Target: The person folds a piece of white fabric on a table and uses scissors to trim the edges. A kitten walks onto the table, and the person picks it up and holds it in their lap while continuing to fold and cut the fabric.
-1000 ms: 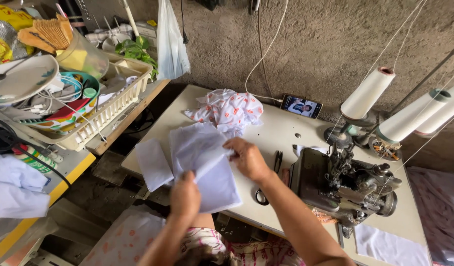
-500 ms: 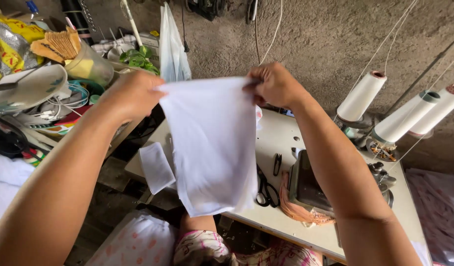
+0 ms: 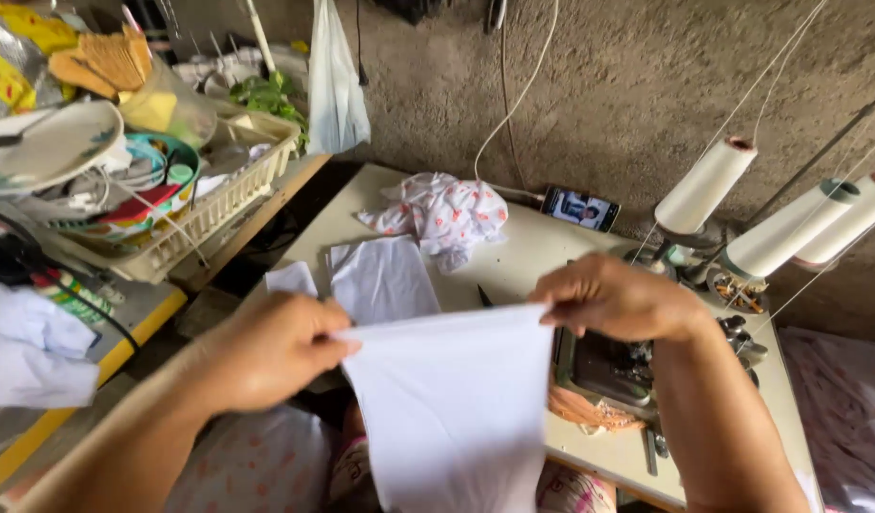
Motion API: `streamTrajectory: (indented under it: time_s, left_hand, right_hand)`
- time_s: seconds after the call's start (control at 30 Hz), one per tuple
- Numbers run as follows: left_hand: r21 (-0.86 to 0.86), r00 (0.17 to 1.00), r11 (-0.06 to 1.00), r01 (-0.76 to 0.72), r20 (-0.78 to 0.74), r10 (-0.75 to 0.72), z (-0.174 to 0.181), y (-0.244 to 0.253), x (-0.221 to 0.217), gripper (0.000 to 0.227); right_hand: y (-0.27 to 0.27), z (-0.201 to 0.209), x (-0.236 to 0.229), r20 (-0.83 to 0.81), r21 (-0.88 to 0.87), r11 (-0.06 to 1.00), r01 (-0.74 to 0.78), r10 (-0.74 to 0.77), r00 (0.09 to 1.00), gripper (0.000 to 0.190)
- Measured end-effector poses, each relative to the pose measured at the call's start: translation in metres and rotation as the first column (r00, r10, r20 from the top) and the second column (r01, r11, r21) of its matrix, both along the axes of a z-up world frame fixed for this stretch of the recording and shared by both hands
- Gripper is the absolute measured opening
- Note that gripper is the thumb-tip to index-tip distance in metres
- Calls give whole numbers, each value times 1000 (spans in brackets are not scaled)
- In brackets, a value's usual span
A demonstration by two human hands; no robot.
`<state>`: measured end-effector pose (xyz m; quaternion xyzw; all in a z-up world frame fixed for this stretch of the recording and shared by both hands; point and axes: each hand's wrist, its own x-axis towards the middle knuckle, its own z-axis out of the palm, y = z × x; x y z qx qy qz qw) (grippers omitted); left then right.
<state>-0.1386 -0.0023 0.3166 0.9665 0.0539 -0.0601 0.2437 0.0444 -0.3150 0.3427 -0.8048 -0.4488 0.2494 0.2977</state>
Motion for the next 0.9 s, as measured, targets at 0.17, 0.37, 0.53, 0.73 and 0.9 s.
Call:
streamTrajectory:
  time_s: [0.17,0.37,0.53,0.73,0.9]
  left_hand:
    - [-414,959,885,-213,86,271,18,6,25,19]
    - [-670,739,727,-149,413,532,19,29,62,11]
    - [-616,622,776,-137,556,551,-13,32,65,18]
    - [-574,723,790,-216,450,524,-144,9,21,34]
    - [-421,809,901,-101,493,321,-324,-4,-18,11]
  right_hand:
    - [35,1,30,40,102,982,161,-166,985,20]
    - [94,-14,78,114,527,822,216,-320,941,13]
    - [99,-25,63,333,668,737,101,-417,846,14]
    - [68,-160,26,434,526,839,139,-405,805,26]
    - [43,-310,-29,472,344,934,98,-262,842,25]
